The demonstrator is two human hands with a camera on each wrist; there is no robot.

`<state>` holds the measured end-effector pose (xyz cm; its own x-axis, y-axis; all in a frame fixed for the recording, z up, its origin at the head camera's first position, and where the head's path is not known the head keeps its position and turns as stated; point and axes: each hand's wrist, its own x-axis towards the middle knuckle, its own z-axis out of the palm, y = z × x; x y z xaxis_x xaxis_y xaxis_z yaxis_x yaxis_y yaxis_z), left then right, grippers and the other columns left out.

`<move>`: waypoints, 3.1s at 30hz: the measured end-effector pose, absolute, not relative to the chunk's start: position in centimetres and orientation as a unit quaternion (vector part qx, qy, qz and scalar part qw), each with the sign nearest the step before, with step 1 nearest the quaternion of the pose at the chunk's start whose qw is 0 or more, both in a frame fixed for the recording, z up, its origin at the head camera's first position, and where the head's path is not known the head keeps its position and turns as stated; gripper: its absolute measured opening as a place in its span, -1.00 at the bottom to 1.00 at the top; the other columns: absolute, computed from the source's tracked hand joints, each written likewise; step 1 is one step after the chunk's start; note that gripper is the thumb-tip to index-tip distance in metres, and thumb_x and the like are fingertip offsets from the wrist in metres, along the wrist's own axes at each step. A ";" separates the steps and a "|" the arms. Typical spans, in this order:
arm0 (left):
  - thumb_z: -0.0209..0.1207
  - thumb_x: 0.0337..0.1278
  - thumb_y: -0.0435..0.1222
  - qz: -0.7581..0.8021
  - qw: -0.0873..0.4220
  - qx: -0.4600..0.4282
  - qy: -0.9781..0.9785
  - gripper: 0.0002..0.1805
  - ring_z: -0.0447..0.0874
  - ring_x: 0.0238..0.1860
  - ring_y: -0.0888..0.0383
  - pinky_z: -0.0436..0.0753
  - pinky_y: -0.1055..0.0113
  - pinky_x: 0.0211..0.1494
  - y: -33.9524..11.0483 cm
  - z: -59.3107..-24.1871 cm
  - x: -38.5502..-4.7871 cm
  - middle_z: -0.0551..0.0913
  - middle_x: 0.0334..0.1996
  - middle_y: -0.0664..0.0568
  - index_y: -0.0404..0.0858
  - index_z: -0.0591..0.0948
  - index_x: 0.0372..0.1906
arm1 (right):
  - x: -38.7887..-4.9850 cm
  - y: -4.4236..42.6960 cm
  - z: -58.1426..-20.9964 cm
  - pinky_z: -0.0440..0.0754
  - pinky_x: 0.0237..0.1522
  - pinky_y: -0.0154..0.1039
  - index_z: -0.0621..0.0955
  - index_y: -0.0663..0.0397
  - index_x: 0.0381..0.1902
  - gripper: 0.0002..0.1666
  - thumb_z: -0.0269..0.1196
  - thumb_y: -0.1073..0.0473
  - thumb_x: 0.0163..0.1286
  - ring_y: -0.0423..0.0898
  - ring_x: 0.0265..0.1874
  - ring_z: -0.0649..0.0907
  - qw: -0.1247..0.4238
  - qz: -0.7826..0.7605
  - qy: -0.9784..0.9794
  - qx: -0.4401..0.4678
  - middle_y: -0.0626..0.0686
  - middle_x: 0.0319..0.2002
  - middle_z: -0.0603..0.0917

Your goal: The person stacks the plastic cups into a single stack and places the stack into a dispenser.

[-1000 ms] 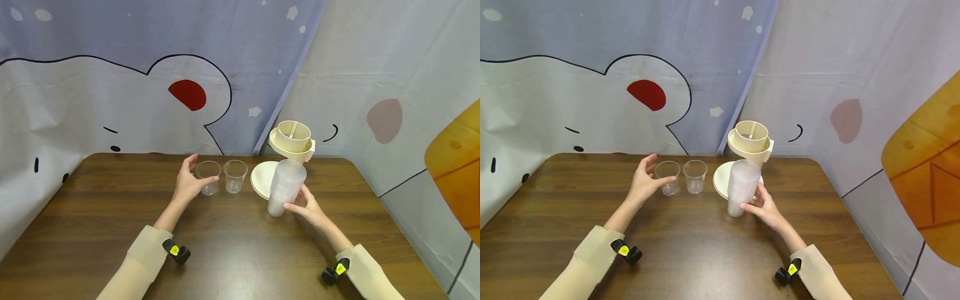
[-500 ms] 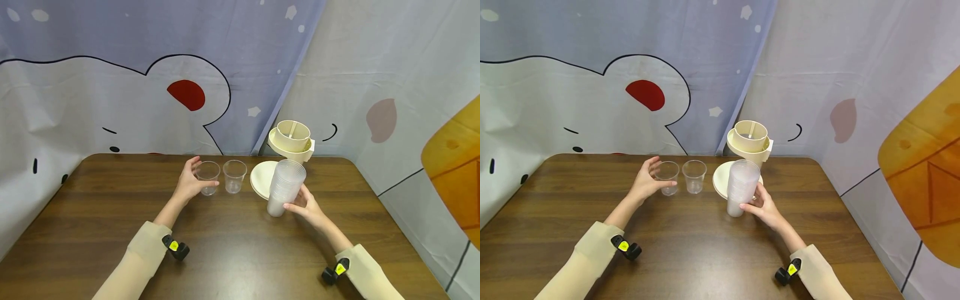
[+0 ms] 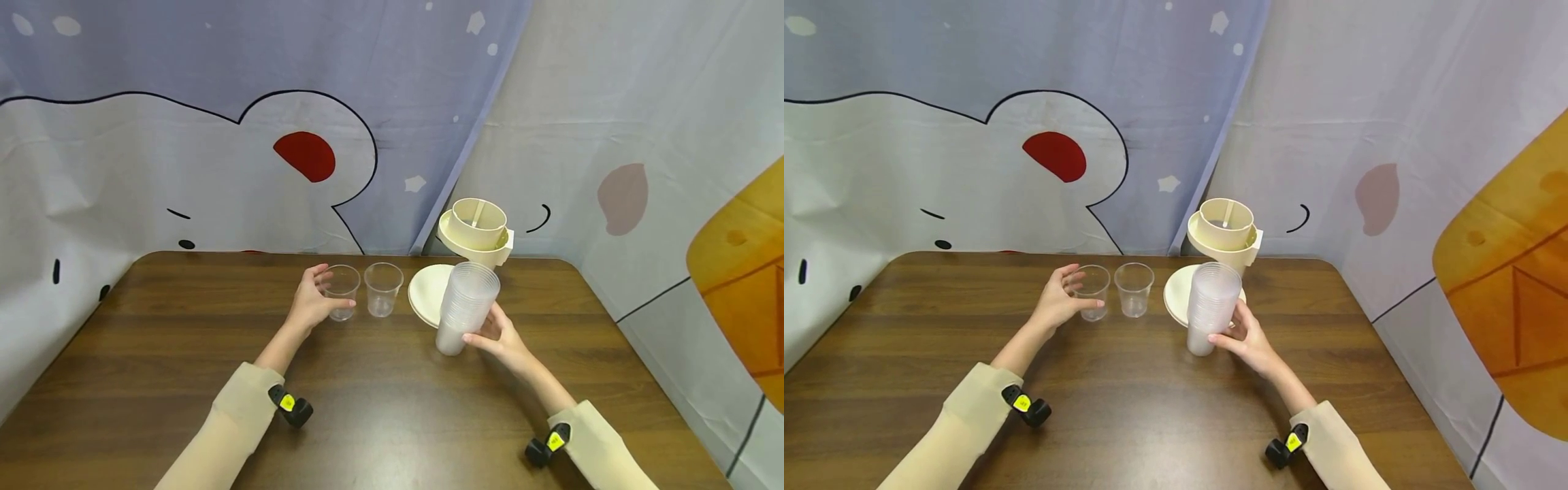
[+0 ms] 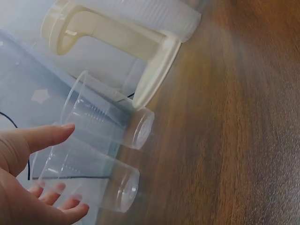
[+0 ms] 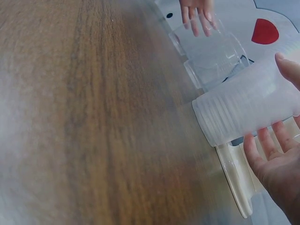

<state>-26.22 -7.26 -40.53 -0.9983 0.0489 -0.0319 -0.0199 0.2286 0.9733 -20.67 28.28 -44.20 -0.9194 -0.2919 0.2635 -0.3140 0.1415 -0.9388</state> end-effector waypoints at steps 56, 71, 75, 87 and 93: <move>0.44 -0.12 -0.26 0.643 -0.110 0.010 0.758 -0.10 0.41 0.18 -0.03 0.44 0.10 0.27 -5.7 -34.9 -23.1 0.46 0.26 -0.08 -0.17 0.24 0.38 | -20.5 28.2 -44.0 0.59 0.07 -0.37 0.15 0.05 0.43 -0.09 0.26 0.47 0.18 -0.29 0.09 0.58 0.007 0.640 -0.741 0.204 -0.25 0.14 0.52; 0.46 -0.15 -0.24 0.646 -0.131 0.056 0.750 -0.11 0.44 0.21 -0.03 0.46 0.08 0.26 -3.8 -33.6 -21.7 0.48 0.23 -0.10 -0.19 0.27 0.36 | -20.4 28.0 -44.0 0.57 0.07 -0.39 0.12 0.07 0.44 -0.09 0.25 0.45 0.20 -0.30 0.10 0.56 0.008 0.635 -0.747 0.199 -0.26 0.14 0.51; 0.45 -0.15 -0.24 0.648 -0.130 0.066 0.747 -0.13 0.45 0.21 -0.03 0.47 0.09 0.26 -3.1 -33.2 -21.3 0.50 0.22 -0.08 -0.18 0.29 0.34 | -20.5 28.1 -43.9 0.57 0.08 -0.39 0.11 0.08 0.45 -0.08 0.25 0.44 0.20 -0.30 0.10 0.56 0.007 0.636 -0.746 0.198 -0.25 0.14 0.51; 0.47 -0.17 -0.25 0.645 -0.129 0.093 0.747 -0.15 0.47 0.21 0.08 0.49 0.12 0.22 -1.4 -32.6 -20.6 0.54 0.20 -0.02 -0.14 0.34 0.33 | -20.3 27.9 -43.8 0.57 0.07 -0.40 0.09 0.09 0.45 -0.07 0.25 0.42 0.21 -0.30 0.10 0.55 0.005 0.640 -0.744 0.194 -0.25 0.15 0.50; 0.47 -0.17 -0.25 0.649 -0.133 0.110 0.741 -0.14 0.51 0.18 0.01 0.50 0.11 0.20 -0.7 -32.2 -20.3 0.56 0.17 -0.05 -0.18 0.32 0.32 | -20.3 27.8 -43.8 0.57 0.07 -0.39 0.10 0.10 0.45 -0.08 0.25 0.42 0.21 -0.29 0.10 0.55 0.005 0.642 -0.741 0.199 -0.24 0.15 0.50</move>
<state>-20.32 -0.68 -32.16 -0.9407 -0.0094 0.3391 0.3349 0.1339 0.9327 -20.30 27.79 -43.81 -0.9209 -0.2882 0.2626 -0.3008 0.0968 -0.9488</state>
